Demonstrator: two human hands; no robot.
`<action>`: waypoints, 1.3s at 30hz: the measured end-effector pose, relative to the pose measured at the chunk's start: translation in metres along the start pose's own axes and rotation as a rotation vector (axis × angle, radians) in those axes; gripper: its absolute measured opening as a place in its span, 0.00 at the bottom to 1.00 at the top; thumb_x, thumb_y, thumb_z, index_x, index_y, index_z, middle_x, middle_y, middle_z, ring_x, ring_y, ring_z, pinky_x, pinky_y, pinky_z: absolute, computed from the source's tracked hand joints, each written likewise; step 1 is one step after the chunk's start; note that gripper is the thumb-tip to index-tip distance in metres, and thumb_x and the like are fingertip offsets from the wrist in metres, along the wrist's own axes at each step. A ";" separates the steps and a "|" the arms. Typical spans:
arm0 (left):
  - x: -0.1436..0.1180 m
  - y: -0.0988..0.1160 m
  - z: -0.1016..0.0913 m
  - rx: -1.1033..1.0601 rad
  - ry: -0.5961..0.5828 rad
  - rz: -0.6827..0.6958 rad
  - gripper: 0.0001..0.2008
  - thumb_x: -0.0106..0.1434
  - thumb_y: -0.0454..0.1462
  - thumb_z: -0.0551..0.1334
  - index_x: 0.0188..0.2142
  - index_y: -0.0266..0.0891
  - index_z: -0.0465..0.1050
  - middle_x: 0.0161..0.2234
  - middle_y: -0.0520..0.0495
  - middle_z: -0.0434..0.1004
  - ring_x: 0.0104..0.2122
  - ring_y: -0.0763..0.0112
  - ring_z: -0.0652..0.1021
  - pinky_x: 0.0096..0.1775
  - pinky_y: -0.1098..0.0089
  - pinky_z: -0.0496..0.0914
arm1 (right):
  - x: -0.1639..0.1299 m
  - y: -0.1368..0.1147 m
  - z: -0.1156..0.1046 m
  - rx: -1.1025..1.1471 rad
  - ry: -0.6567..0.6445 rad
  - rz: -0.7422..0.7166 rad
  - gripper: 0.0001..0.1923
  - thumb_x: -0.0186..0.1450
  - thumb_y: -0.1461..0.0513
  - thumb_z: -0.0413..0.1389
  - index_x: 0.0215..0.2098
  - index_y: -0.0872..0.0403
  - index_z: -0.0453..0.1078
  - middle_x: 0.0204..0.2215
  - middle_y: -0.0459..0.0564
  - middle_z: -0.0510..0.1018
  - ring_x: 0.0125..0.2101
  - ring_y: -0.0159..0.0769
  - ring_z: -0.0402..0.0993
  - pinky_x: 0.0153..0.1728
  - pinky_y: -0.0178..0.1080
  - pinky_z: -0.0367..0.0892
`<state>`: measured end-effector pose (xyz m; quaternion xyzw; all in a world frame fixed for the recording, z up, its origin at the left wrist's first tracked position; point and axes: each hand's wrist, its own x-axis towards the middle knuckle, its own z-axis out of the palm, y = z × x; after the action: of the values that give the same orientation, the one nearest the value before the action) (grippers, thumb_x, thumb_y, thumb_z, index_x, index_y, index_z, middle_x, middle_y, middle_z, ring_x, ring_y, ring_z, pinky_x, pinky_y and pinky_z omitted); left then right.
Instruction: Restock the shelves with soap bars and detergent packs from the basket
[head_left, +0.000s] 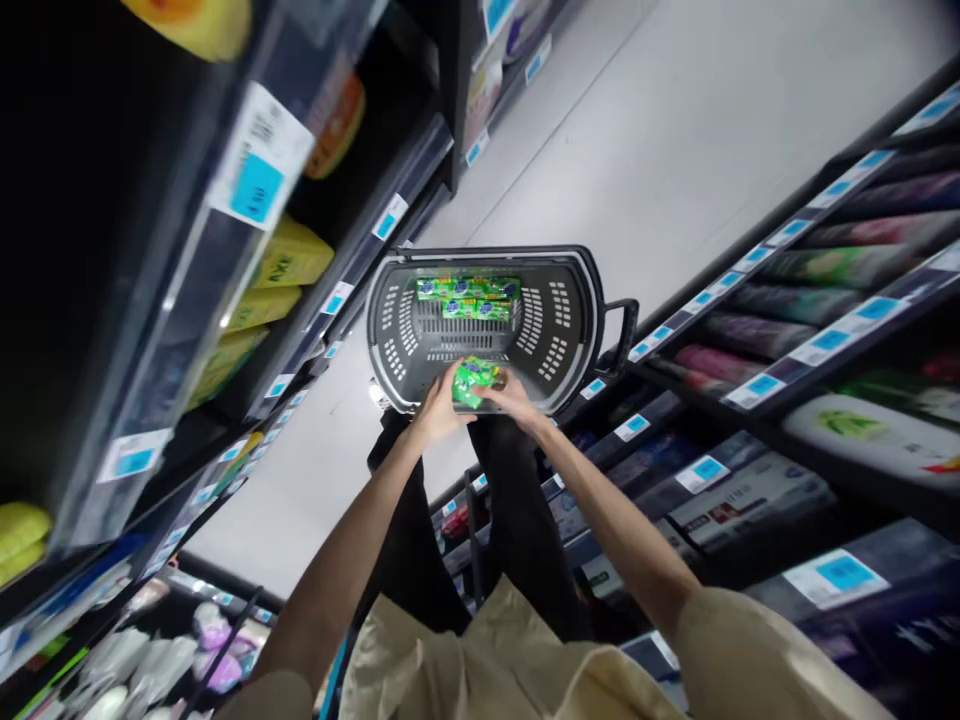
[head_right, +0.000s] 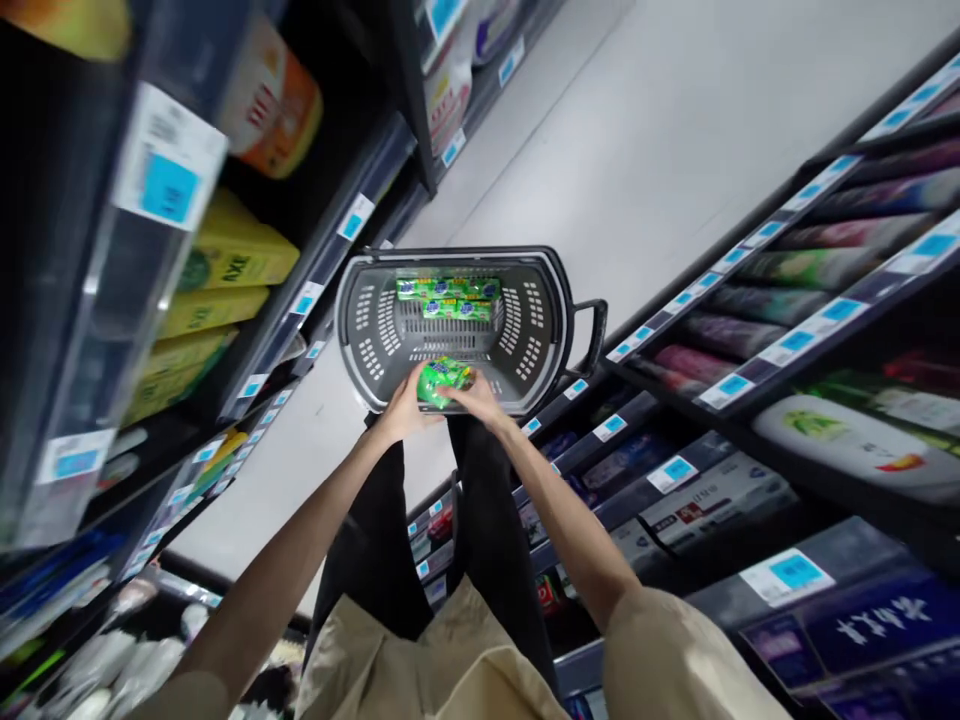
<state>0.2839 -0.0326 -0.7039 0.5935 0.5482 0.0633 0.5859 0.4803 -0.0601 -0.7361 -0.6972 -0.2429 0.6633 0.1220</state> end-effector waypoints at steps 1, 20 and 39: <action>-0.008 0.011 -0.007 -0.011 0.060 0.012 0.51 0.50 0.33 0.78 0.70 0.42 0.58 0.67 0.35 0.67 0.66 0.48 0.71 0.67 0.53 0.67 | -0.015 -0.010 0.011 0.044 -0.017 -0.023 0.38 0.59 0.43 0.67 0.58 0.54 0.64 0.56 0.62 0.78 0.52 0.48 0.80 0.53 0.49 0.78; -0.203 0.128 -0.162 -0.693 0.319 0.038 0.57 0.51 0.47 0.82 0.72 0.45 0.53 0.59 0.39 0.73 0.56 0.52 0.78 0.55 0.58 0.75 | -0.204 -0.166 0.079 0.308 -0.398 -0.703 0.41 0.57 0.54 0.77 0.61 0.47 0.63 0.57 0.57 0.78 0.55 0.50 0.80 0.50 0.45 0.82; -0.231 0.162 -0.180 -0.419 0.437 0.394 0.35 0.56 0.32 0.76 0.60 0.43 0.66 0.59 0.38 0.75 0.62 0.52 0.76 0.63 0.53 0.71 | -0.278 -0.205 0.059 -0.053 -0.066 -1.006 0.31 0.61 0.61 0.73 0.60 0.47 0.69 0.55 0.58 0.79 0.55 0.51 0.79 0.51 0.52 0.82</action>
<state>0.1580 -0.0409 -0.3942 0.5275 0.5105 0.4113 0.5403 0.3849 -0.0334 -0.3996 -0.4752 -0.5694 0.5376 0.4012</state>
